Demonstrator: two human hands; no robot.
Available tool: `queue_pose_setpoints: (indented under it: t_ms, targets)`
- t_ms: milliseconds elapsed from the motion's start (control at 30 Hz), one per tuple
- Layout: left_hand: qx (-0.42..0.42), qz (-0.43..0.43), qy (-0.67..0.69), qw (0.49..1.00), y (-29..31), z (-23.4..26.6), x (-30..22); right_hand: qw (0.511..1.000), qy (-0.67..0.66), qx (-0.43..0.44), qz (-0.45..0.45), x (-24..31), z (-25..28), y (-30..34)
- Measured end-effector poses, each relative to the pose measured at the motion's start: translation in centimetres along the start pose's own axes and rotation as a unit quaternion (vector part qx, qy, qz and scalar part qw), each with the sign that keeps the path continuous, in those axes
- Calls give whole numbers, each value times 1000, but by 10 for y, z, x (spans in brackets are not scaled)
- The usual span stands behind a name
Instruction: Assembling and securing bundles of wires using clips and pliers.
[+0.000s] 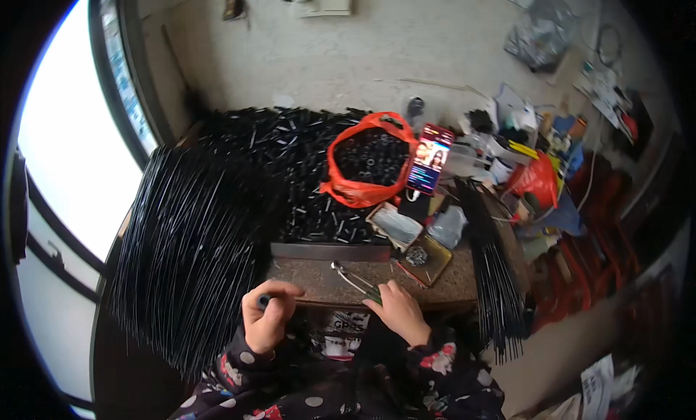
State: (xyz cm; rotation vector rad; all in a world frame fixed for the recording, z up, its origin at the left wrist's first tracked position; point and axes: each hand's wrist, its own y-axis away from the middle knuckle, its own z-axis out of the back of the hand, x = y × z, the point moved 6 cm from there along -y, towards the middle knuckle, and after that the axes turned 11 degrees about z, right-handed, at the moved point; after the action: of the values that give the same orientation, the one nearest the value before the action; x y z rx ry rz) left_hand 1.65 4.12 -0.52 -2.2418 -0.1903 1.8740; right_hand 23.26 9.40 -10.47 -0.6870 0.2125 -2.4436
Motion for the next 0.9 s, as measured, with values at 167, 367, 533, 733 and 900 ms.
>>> queue_pose_setpoints:
  t_ms: [167,367,533,733,900]
  targets:
    - [13,-35,56,998,-4,6,-10,989,149,9,-21,-26,-19,7]
    - [-23,-190,200,961,-20,37,-86,993,4,-39,113,22,11,4]
    - [-47,-165,269,948,-52,-1,-99,936,-331,-103,54,45,59,23]
    - [139,58,-68,986,-45,3,-21,909,184,-333,-168,-78,200,52]
    - [208,144,-243,937,-24,0,4,906,278,-184,-259,-205,165,98]
